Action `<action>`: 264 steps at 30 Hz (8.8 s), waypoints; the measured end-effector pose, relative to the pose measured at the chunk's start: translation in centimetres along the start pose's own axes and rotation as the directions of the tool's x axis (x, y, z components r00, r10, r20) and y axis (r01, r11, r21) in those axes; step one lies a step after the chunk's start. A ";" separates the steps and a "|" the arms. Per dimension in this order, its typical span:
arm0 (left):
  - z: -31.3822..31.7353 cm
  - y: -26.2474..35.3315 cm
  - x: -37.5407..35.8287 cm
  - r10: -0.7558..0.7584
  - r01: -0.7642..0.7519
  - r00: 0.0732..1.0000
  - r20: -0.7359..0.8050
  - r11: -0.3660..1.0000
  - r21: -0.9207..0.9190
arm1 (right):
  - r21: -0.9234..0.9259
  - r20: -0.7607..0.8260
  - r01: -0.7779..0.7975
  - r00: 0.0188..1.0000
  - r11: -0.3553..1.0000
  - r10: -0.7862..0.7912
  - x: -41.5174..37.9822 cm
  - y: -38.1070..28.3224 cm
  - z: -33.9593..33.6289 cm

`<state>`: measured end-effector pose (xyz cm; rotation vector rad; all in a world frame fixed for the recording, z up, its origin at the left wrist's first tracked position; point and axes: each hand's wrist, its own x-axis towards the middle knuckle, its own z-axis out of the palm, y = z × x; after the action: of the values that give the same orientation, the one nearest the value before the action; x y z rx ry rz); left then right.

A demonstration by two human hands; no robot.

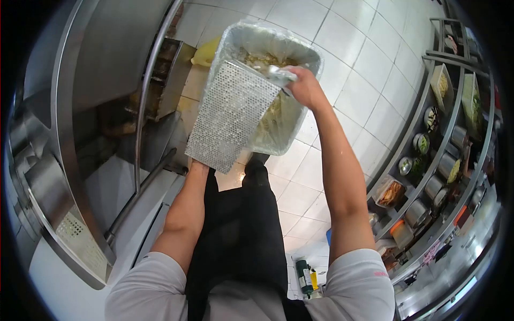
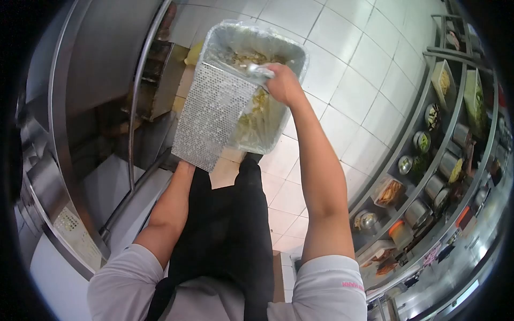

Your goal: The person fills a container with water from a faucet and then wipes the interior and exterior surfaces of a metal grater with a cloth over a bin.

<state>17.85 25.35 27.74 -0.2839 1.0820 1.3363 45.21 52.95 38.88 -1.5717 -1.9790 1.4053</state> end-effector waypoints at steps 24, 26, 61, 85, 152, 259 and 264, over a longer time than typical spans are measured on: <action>1.5 0.6 -0.9 0.001 0.003 0.999 0.034 0.991 -0.134 | 0.484 -0.402 -0.193 0.817 0.853 0.414 -11.4 -1.5 18.1; -0.6 0.6 -0.1 -0.036 0.049 0.993 0.113 0.992 -0.119 | 0.458 -0.384 -0.216 0.827 0.862 0.411 -14.2 -1.9 19.5; 12.3 2.8 -5.9 0.054 -0.001 0.984 0.170 0.955 -0.296 | 0.822 -0.455 0.139 0.745 0.552 0.489 -19.4 -1.2 4.1; 10.5 3.8 -7.7 0.088 -0.140 0.964 0.250 0.970 0.196 | -0.671 0.389 0.288 0.921 0.683 -0.006 -1.1 -8.5 -1.2; 20.5 13.4 0.9 -0.217 -0.277 0.960 0.177 -0.828 0.488 | 0.477 -0.405 -0.329 0.741 0.815 0.536 -11.6 1.3 9.1; 20.7 13.5 -1.5 -0.150 -0.217 0.976 0.159 -0.751 0.623 | -0.333 0.377 -0.435 0.752 0.837 0.541 10.7 -2.0 15.5; 21.3 14.5 -1.8 -0.165 -0.222 0.975 0.148 -0.711 0.667 | 0.123 0.531 -0.901 0.413 0.416 0.740 10.8 2.2 22.1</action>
<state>15.35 43.57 45.83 1.6092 1.6705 -0.4770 27.13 50.52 22.23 -2.3301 -0.7514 2.4785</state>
